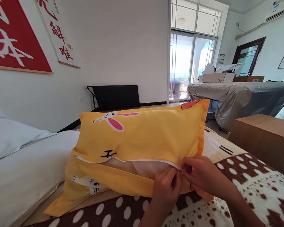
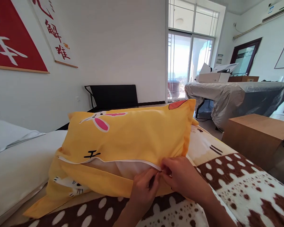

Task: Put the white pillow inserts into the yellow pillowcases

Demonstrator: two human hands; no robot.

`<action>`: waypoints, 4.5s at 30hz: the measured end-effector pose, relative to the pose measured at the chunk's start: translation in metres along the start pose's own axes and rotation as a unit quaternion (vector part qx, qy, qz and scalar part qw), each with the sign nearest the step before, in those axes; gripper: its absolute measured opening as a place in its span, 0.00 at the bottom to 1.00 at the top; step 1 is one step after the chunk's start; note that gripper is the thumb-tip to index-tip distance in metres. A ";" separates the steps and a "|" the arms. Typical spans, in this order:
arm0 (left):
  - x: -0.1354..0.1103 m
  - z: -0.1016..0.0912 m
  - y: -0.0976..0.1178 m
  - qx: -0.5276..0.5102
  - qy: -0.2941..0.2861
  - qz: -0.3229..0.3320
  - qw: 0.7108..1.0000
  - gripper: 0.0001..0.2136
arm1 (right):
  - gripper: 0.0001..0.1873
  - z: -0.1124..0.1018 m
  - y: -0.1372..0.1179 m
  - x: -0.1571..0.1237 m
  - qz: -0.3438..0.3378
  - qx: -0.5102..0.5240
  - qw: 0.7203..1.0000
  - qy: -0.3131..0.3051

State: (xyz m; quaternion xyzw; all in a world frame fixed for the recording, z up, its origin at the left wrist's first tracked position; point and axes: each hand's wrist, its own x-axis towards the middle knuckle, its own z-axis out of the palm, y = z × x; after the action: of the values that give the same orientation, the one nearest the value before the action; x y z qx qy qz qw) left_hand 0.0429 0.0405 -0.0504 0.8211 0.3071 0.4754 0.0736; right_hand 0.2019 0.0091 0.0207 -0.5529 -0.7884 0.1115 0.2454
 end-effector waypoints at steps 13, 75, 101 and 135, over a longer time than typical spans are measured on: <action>0.003 0.000 0.007 0.233 0.067 0.122 0.963 0.13 | 0.07 0.021 -0.007 0.003 -0.054 -0.244 0.967 0.040; -0.006 -0.104 -0.014 0.161 -0.095 0.026 0.982 0.07 | 0.08 0.041 -0.019 0.012 -0.085 -0.063 0.993 0.051; -0.032 -0.115 -0.022 0.189 0.004 0.058 0.980 0.08 | 0.07 0.051 -0.076 0.025 -0.122 -0.133 0.978 -0.100; -0.034 -0.164 -0.045 0.351 -0.066 -0.122 0.926 0.11 | 0.09 0.098 -0.083 0.051 -0.205 -0.131 0.967 0.074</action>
State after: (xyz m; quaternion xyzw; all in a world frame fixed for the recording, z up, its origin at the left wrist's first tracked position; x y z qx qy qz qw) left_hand -0.1238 0.0291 -0.0058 0.7804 0.5463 0.2690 -0.1417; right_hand 0.0706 0.0351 -0.0123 -0.4134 -0.8724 -0.0863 0.2461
